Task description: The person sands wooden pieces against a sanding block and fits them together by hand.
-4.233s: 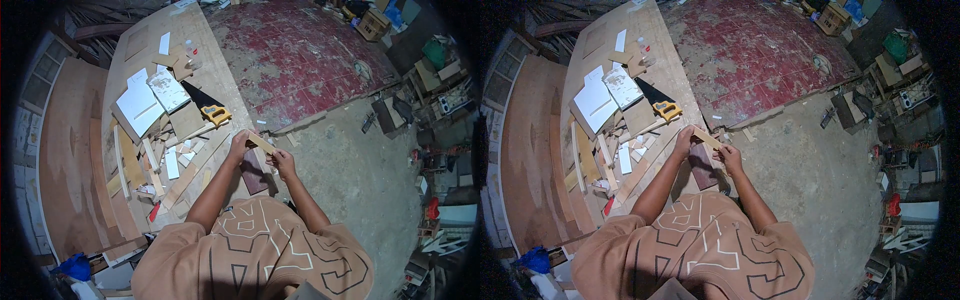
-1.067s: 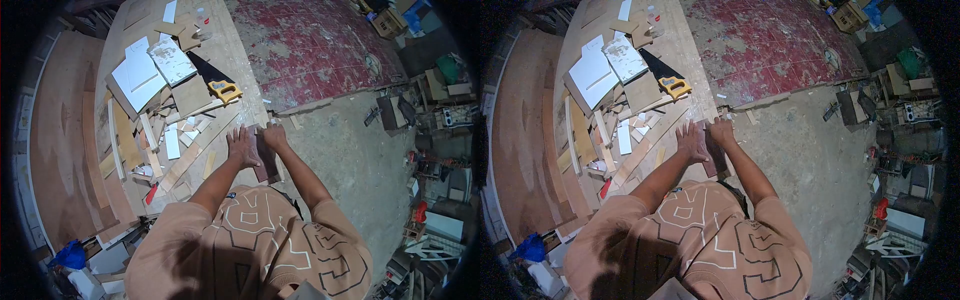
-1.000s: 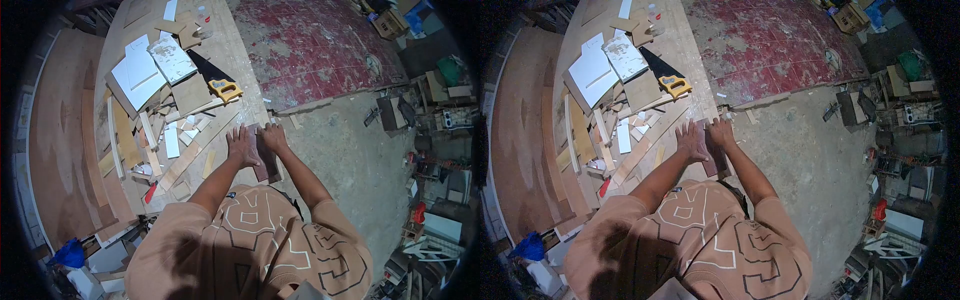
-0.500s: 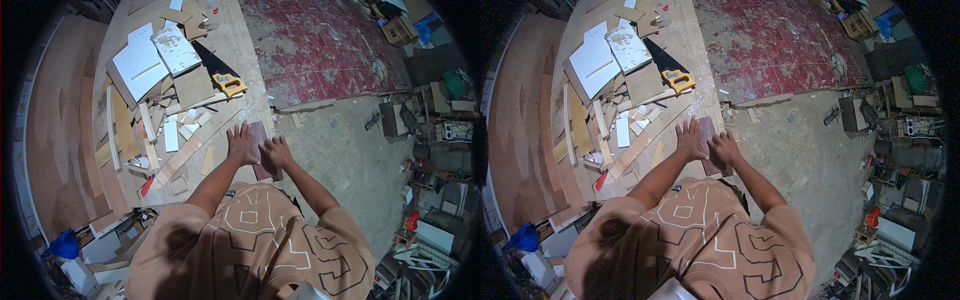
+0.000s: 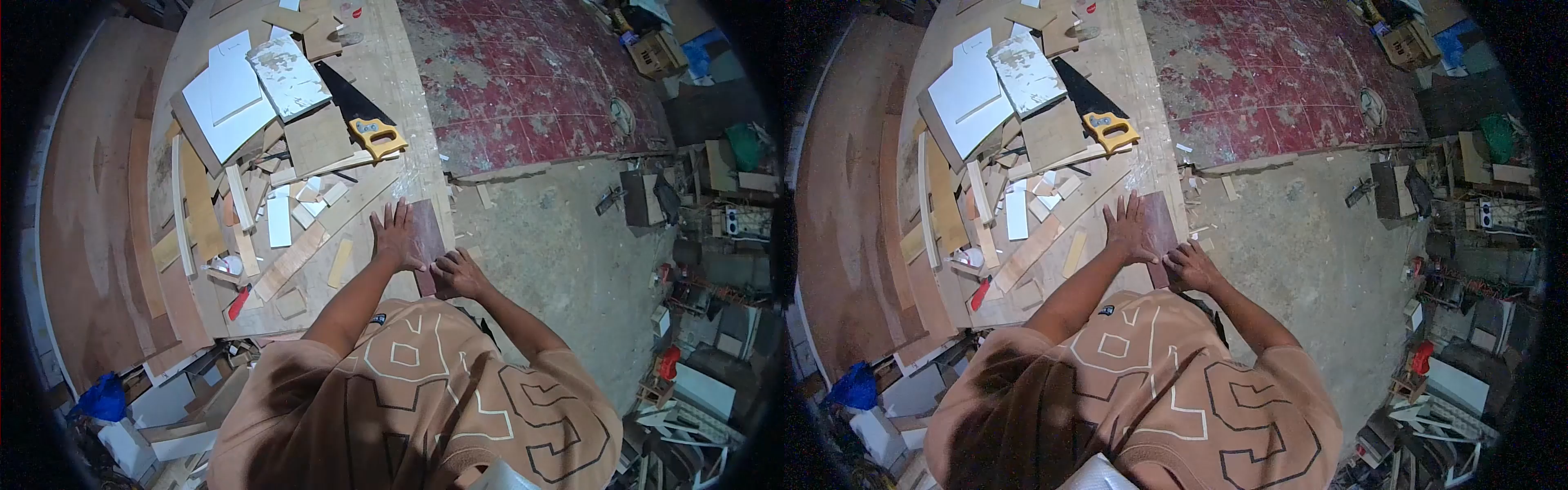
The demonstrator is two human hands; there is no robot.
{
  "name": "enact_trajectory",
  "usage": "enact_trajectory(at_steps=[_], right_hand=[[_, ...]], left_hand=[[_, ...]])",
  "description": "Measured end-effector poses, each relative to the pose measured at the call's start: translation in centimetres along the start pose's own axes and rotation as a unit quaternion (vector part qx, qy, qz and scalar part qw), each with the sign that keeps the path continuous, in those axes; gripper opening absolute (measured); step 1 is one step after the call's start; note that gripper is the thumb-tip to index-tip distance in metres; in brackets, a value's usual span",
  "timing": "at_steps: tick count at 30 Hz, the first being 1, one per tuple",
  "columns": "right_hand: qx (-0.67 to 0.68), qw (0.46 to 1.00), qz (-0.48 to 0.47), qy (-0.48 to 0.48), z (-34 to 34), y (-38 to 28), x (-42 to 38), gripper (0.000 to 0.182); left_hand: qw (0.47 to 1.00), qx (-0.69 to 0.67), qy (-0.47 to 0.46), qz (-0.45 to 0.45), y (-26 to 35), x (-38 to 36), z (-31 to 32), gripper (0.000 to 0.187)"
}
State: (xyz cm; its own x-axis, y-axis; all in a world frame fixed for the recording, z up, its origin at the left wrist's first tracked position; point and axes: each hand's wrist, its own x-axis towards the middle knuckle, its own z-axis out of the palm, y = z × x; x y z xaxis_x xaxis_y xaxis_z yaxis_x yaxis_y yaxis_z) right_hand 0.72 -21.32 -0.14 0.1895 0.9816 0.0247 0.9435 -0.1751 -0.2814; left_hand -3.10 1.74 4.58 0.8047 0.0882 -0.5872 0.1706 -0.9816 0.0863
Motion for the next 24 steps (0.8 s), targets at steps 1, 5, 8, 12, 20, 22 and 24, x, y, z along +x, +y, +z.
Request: enact_trajectory(at_steps=[1, 5, 8, 12, 20, 22, 24], right_hand=[[0.004, 1.000, -0.010, 0.000, 0.1, 0.6, 0.3, 0.041], [-0.030, 0.998, 0.039, 0.026, -0.4, 4.3, 6.1, 0.035], [-0.094, 0.988, 0.119, 0.005, -1.9, 5.9, 10.4, 0.034], [-0.094, 0.990, 0.079, 0.066, -2.7, 5.6, 9.0, 0.032], [-0.009, 1.000, 0.005, -0.021, 0.1, 0.5, 1.3, 0.039], [-0.024, 0.999, 0.038, 0.002, 0.2, 2.8, 4.6, 0.039], [-0.041, 0.996, 0.073, 0.027, 0.0, 4.8, 7.9, 0.039]], left_hand=[[1.000, -0.007, 0.010, 0.004, -0.1, 0.0, 0.0, 0.149], [1.000, -0.002, 0.016, 0.006, 0.0, 0.0, 0.2, 0.149], [1.000, -0.006, 0.021, 0.006, 0.2, 0.0, 0.0, 0.149], [1.000, 0.010, 0.008, 0.003, 0.1, -0.1, 0.0, 0.148], [1.000, -0.020, 0.014, 0.010, -0.2, -0.1, 0.1, 0.147], [0.999, -0.020, 0.022, 0.013, -0.2, -0.1, 0.4, 0.148], [0.999, -0.029, 0.031, 0.011, -0.1, -0.2, 0.4, 0.148]])
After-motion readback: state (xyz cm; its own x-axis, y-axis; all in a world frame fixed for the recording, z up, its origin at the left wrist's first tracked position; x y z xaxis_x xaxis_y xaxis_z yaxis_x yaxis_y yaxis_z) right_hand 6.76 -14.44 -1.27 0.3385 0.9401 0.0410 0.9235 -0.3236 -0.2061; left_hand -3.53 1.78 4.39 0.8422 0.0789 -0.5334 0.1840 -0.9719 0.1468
